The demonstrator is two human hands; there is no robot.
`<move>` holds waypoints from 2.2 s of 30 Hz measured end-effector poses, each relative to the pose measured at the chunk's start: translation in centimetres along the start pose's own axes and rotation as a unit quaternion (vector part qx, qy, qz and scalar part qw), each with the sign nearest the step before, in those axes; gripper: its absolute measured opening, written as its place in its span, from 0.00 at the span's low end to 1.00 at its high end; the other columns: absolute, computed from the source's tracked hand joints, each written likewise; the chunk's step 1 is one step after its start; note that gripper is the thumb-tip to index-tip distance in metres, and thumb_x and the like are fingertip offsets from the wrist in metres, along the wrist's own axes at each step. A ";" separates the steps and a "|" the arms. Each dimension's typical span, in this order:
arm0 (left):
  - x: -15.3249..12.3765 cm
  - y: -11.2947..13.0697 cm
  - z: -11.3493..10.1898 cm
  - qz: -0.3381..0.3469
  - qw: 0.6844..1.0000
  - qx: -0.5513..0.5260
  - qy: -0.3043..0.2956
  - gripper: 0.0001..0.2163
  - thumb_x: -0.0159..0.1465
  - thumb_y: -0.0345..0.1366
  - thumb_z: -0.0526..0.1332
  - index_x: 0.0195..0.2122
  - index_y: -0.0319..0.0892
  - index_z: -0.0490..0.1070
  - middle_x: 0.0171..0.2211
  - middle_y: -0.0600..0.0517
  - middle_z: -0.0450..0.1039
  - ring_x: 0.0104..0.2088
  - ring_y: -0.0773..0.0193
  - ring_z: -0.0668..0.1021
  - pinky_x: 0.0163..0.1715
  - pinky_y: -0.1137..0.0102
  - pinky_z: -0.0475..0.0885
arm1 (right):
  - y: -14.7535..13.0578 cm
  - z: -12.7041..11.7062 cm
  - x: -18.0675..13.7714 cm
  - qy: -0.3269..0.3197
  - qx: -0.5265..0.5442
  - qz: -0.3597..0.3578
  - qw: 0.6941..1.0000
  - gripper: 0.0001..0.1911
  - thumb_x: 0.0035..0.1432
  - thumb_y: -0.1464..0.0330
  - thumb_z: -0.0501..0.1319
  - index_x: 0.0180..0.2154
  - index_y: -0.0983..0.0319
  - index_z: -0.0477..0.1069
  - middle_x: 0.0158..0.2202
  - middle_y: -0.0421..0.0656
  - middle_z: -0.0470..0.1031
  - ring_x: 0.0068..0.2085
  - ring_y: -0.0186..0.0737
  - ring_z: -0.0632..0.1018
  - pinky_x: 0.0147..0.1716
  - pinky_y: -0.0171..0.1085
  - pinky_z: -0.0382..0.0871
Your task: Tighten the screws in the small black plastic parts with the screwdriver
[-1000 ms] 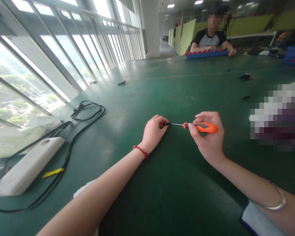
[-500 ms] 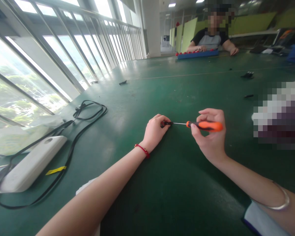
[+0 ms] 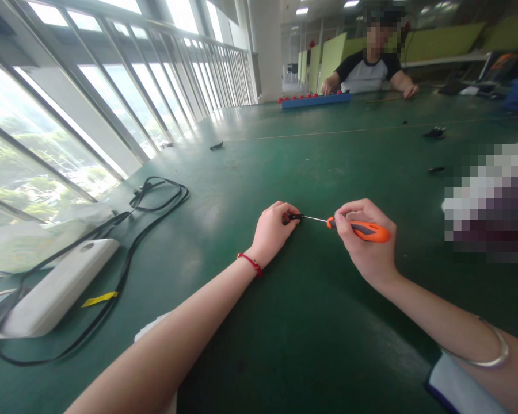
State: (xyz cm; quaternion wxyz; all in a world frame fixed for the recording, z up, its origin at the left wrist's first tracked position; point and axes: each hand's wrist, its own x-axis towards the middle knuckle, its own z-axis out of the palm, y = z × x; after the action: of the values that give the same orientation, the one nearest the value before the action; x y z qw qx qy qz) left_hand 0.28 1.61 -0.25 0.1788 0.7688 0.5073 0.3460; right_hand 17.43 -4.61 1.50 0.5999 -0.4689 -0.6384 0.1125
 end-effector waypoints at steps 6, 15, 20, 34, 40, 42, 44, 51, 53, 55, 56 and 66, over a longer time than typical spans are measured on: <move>0.0 0.1 -0.1 -0.001 1.000 -0.008 -0.011 0.04 0.57 0.31 0.64 0.33 0.43 0.77 0.32 0.52 0.76 0.33 0.65 0.76 0.35 0.70 0.71 | -0.2 -0.1 0.0 0.017 -0.014 -0.010 1.000 0.09 0.55 0.66 0.62 0.25 0.59 0.66 0.19 0.35 0.68 0.19 0.31 0.69 0.19 0.32 0.61; -0.1 0.0 0.0 0.028 0.999 -0.020 -0.011 0.05 0.58 0.31 0.63 0.34 0.43 0.77 0.32 0.53 0.73 0.31 0.67 0.74 0.34 0.72 0.70 | -0.3 -0.3 0.0 0.031 -0.020 -0.026 0.999 0.11 0.56 0.69 0.61 0.23 0.60 0.64 0.17 0.34 0.64 0.19 0.30 0.65 0.19 0.32 0.58; -0.1 0.1 -0.1 0.022 1.000 -0.016 -0.014 0.05 0.58 0.30 0.63 0.34 0.43 0.77 0.31 0.53 0.74 0.31 0.67 0.74 0.34 0.72 0.70 | -0.1 -0.1 -0.1 0.034 -0.002 -0.006 0.999 0.07 0.55 0.69 0.62 0.26 0.59 0.66 0.22 0.36 0.68 0.22 0.32 0.69 0.21 0.33 0.63; 0.0 0.0 -0.2 0.044 0.998 -0.031 -0.036 0.05 0.60 0.31 0.61 0.35 0.43 0.76 0.32 0.53 0.74 0.32 0.67 0.74 0.35 0.72 0.69 | -0.3 0.0 -0.2 0.028 0.000 0.013 1.000 0.08 0.56 0.67 0.62 0.27 0.59 0.65 0.18 0.35 0.66 0.19 0.32 0.69 0.20 0.33 0.62; 0.0 0.1 -0.2 0.044 0.998 -0.034 -0.040 0.05 0.60 0.30 0.60 0.36 0.42 0.75 0.33 0.52 0.74 0.33 0.66 0.74 0.35 0.72 0.70 | 0.2 0.2 0.1 0.053 0.053 -0.017 0.997 0.15 0.52 0.71 0.64 0.39 0.54 0.61 0.25 0.34 0.64 0.23 0.35 0.69 0.29 0.39 0.69; 0.0 0.2 -0.3 0.045 0.998 -0.035 -0.039 0.05 0.60 0.30 0.60 0.36 0.42 0.75 0.33 0.52 0.74 0.33 0.66 0.74 0.35 0.72 0.70 | 0.4 0.1 0.1 0.046 0.050 -0.009 0.998 0.15 0.52 0.70 0.64 0.40 0.55 0.61 0.24 0.33 0.64 0.22 0.35 0.69 0.27 0.39 0.68; 0.0 0.2 -0.3 0.044 0.998 -0.038 -0.039 0.05 0.60 0.30 0.60 0.35 0.42 0.75 0.33 0.52 0.74 0.32 0.66 0.74 0.35 0.72 0.70 | 0.4 0.0 0.0 0.028 0.029 0.010 0.999 0.10 0.54 0.68 0.63 0.36 0.57 0.63 0.20 0.33 0.64 0.21 0.34 0.68 0.23 0.36 0.65; 0.1 0.1 -0.2 0.038 0.998 -0.036 -0.038 0.05 0.59 0.30 0.60 0.35 0.41 0.75 0.31 0.53 0.75 0.31 0.66 0.74 0.34 0.72 0.70 | 0.2 0.2 0.0 0.044 0.048 -0.030 0.997 0.15 0.52 0.71 0.64 0.40 0.57 0.63 0.25 0.33 0.65 0.23 0.33 0.69 0.28 0.37 0.68; 0.1 0.1 -0.2 0.038 0.998 -0.042 -0.037 0.05 0.59 0.30 0.60 0.35 0.41 0.76 0.31 0.53 0.75 0.31 0.67 0.73 0.34 0.72 0.70 | 0.3 0.3 0.0 0.058 0.066 -0.039 0.995 0.20 0.50 0.72 0.65 0.43 0.56 0.61 0.27 0.35 0.65 0.26 0.35 0.70 0.30 0.39 0.69; 0.0 0.1 -0.3 0.040 0.997 -0.049 -0.037 0.05 0.59 0.30 0.60 0.35 0.41 0.75 0.32 0.53 0.75 0.31 0.67 0.74 0.34 0.72 0.70 | 0.4 0.2 0.0 0.045 0.050 -0.023 0.997 0.19 0.50 0.70 0.65 0.43 0.56 0.62 0.25 0.34 0.65 0.25 0.37 0.70 0.29 0.39 0.68; 0.0 0.1 -0.3 0.040 0.997 -0.052 -0.039 0.05 0.59 0.30 0.60 0.35 0.41 0.75 0.32 0.52 0.75 0.32 0.66 0.74 0.34 0.72 0.70 | 0.4 0.1 -0.1 0.037 0.031 -0.011 0.999 0.14 0.51 0.69 0.65 0.40 0.57 0.64 0.23 0.34 0.65 0.24 0.36 0.70 0.28 0.39 0.67; 0.1 0.1 -0.2 0.032 0.996 -0.065 -0.046 0.05 0.58 0.28 0.60 0.35 0.40 0.75 0.33 0.52 0.76 0.32 0.67 0.75 0.35 0.72 0.70 | 0.3 0.1 -0.1 0.046 0.028 -0.044 0.998 0.19 0.48 0.70 0.66 0.42 0.57 0.64 0.30 0.37 0.68 0.28 0.36 0.72 0.31 0.39 0.70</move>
State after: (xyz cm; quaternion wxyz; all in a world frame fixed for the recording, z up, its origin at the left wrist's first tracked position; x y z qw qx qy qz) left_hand 0.23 1.64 0.03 0.2405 0.7862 0.4503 0.3483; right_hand 17.47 -4.47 1.17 0.6464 -0.4277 -0.6265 0.0821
